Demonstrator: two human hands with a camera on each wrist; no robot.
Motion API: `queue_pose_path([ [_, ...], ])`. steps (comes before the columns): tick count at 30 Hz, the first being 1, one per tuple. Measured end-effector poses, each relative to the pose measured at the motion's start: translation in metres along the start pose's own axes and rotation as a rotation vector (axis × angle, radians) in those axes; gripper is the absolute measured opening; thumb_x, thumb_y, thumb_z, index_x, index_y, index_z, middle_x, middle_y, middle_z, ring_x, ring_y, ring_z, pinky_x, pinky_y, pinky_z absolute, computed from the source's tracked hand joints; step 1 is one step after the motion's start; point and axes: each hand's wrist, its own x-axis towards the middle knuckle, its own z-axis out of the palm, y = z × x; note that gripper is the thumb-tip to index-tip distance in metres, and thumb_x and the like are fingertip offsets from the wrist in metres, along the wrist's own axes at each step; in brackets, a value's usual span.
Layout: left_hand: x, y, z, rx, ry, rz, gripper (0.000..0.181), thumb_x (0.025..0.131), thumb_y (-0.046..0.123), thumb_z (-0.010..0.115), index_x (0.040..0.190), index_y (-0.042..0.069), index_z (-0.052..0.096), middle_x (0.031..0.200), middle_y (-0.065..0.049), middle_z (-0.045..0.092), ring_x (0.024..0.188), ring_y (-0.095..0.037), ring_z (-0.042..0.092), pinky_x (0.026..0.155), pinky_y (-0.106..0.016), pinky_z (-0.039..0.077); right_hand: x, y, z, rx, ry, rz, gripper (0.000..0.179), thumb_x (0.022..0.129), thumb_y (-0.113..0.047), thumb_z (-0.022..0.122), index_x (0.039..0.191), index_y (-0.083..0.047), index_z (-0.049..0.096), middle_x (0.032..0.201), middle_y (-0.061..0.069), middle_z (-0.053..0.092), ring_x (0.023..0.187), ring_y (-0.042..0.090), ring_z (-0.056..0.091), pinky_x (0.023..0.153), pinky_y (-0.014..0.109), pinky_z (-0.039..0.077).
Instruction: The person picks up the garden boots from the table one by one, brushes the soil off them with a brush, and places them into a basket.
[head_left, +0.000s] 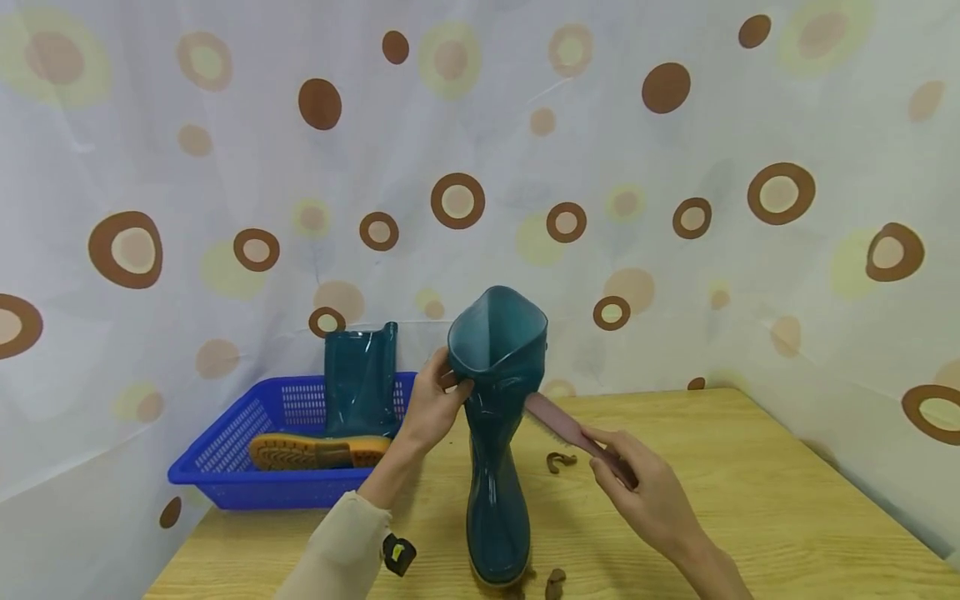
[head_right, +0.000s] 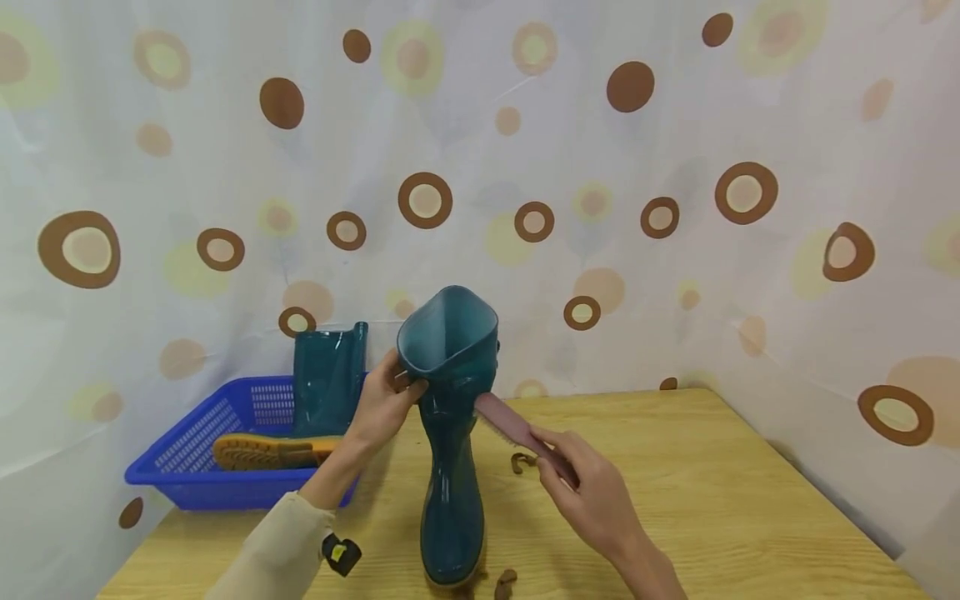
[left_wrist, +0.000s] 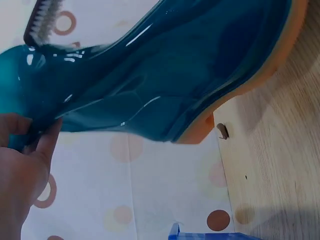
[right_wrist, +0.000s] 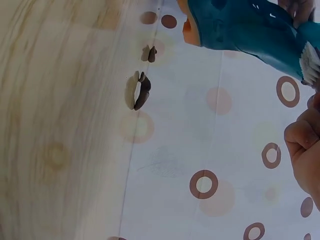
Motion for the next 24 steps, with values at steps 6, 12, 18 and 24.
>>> queue_pose_path([
  [6,0.006,-0.002,-0.008,0.015,-0.09,0.036,0.053,0.093,-0.009,0.055,0.143,0.006,0.048,0.136,-0.019,0.057,0.124,-0.036,0.06,0.101,-0.05,0.051,-0.001,0.002,0.0,-0.019,-0.028,-0.073,0.043,0.088,0.004,0.067,0.127,-0.014,0.065,0.082,-0.015,0.049,0.059,-0.005,0.033,0.051,0.01,0.033],
  [12,0.007,-0.002,-0.015,0.029,-0.231,0.075,0.055,0.094,-0.009,0.051,0.147,0.007,0.044,0.138,-0.019,0.056,0.122,-0.035,0.06,0.102,-0.05,0.051,-0.002,0.003,0.001,-0.019,-0.052,-0.106,0.044,0.087,0.006,0.068,0.127,-0.012,0.066,0.083,-0.015,0.049,0.062,-0.005,0.034,0.053,0.009,0.034],
  [18,0.001,-0.009,-0.02,0.036,-0.31,0.025,0.06,0.094,-0.007,0.05,0.151,0.009,0.039,0.142,-0.018,0.054,0.126,-0.036,0.058,0.099,-0.048,0.053,-0.004,0.002,0.004,-0.009,-0.092,-0.145,0.044,0.088,0.003,0.069,0.128,-0.015,0.066,0.085,-0.015,0.051,0.064,-0.006,0.036,0.054,0.01,0.035],
  [24,-0.005,-0.018,-0.017,-0.009,-0.352,-0.02,0.059,0.096,-0.003,0.051,0.152,0.011,0.037,0.14,-0.02,0.056,0.122,-0.038,0.061,0.096,-0.046,0.055,-0.003,0.0,0.007,-0.015,-0.119,-0.15,0.045,0.089,0.001,0.069,0.13,-0.018,0.065,0.086,-0.017,0.05,0.065,-0.007,0.039,0.055,0.012,0.037],
])
